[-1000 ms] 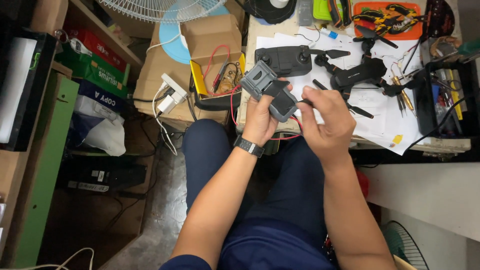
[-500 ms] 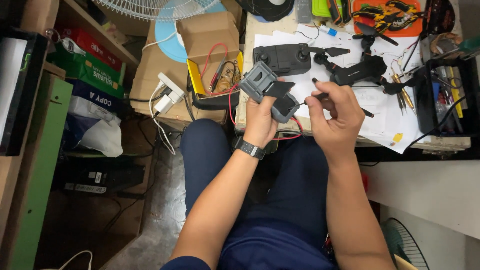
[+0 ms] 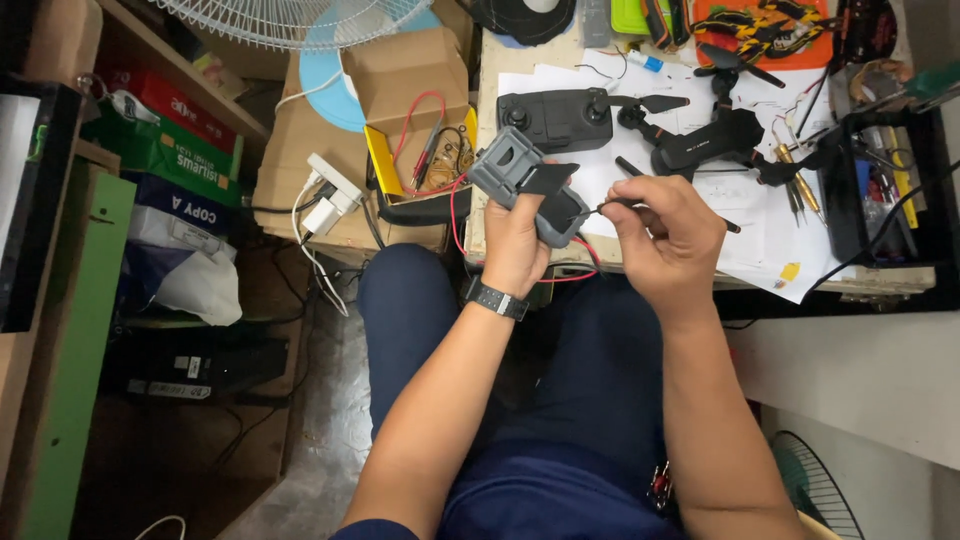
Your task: The person holds a small black drone, rotates it to inspect the propellers, and activates its status lights. They then pick up a remote controller, use a screwdriver to pry open the battery compartment, and remove the cover to access the batteries.
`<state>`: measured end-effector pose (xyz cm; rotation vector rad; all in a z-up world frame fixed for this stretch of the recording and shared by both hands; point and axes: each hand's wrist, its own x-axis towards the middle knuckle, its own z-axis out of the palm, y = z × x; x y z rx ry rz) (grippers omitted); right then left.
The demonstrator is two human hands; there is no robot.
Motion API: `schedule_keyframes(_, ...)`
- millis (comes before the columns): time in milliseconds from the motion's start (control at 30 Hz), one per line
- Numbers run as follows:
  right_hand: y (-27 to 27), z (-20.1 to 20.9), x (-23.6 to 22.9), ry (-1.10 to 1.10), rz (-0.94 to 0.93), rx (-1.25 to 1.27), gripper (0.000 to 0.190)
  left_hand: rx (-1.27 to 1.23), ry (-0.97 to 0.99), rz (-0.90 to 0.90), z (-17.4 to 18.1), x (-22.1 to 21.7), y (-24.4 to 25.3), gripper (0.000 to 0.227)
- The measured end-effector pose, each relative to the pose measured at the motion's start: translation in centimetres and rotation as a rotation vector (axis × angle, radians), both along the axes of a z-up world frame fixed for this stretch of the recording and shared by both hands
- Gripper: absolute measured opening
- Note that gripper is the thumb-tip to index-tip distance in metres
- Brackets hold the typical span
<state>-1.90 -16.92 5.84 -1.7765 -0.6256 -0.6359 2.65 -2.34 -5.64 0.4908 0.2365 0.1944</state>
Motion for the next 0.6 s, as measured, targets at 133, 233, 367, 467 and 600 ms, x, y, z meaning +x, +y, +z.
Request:
schedule_keyframes(133, -1.0, 1.3, 0.1, 0.053, 0.006, 0.009, 0.02, -0.004, 0.045, 0.036, -1.2, 0.4, -0.4, 0.033)
schedule_keyframes(233, -0.8, 6.6, -0.6, 0.136, -0.061, -0.252, 0.017, 0.004, -0.01, 0.048, -0.6, 0.4, -0.7, 0.025)
schedule_keyframes(367, 0.3, 11.4, -0.5, 0.596, -0.088, -0.771, 0.021, 0.036, -0.014, 0.013, -0.2, -0.3, -0.4, 0.023)
schedule_keyframes(467, -0.1, 10.0, 1.5, 0.731, -0.054, -0.996, 0.027, 0.078, -0.029, 0.006, -0.4, -0.4, 0.0, 0.025)
schedule_keyframes(600, -0.8, 6.6, 4.3, 0.891, -0.026, -1.127, 0.041, 0.096, -0.065, 0.029, -0.1, -0.9, -0.3, 0.032)
